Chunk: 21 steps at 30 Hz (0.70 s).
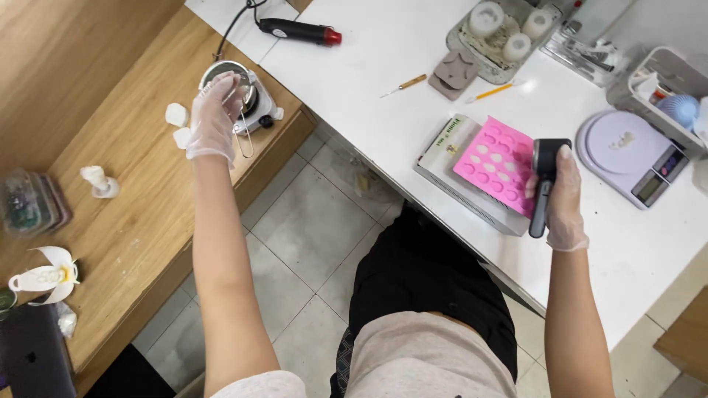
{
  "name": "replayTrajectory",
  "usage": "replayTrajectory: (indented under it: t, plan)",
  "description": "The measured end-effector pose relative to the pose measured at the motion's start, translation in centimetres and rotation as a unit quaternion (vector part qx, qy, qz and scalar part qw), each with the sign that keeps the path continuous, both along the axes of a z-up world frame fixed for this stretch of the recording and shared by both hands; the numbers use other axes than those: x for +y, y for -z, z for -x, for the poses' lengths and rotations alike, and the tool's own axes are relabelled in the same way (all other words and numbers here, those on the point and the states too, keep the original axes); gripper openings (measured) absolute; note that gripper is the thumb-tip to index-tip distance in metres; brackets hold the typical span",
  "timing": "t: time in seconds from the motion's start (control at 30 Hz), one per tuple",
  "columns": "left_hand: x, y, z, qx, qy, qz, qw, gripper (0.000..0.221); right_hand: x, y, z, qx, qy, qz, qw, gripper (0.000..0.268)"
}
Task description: Checking the temperature of wax in a silicone mold with an infrared thermometer, then demolding fish-shaped wax pieces and weighing them on a digital scale.
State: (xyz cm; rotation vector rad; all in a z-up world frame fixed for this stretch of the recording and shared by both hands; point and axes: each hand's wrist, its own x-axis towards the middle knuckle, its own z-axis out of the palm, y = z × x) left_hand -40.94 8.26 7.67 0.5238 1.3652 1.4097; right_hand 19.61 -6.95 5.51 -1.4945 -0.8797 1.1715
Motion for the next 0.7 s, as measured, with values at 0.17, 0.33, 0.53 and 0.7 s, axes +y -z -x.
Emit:
replayTrajectory:
  t: [0.17, 0.33, 0.53, 0.7]
  plan:
    - [3.2, -0.7, 3.7, 0.083, -0.053, 0.088, 0.991, 0.008, 0.0, -0.3, 0.4, -0.006, -0.008, -0.022, 1.0, 0.058]
    - [7.9, 8.8, 8.6, 0.178, -0.035, 0.109, 0.977, 0.007, -0.2, -1.2, 0.8, -0.015, -0.008, -0.008, 1.0, 0.06]
    - [7.1, 9.7, 8.2, 0.246, -0.002, 0.074, 0.966, 0.008, -0.4, -2.0, 1.5, -0.038, 0.008, 0.03, 0.999, 0.061]
    - [6.3, 8.6, 7.7, 0.292, 0.016, 0.1, 0.951, 0.018, -0.5, -2.3, 1.7, -0.035, -0.004, 0.004, 0.999, 0.065]
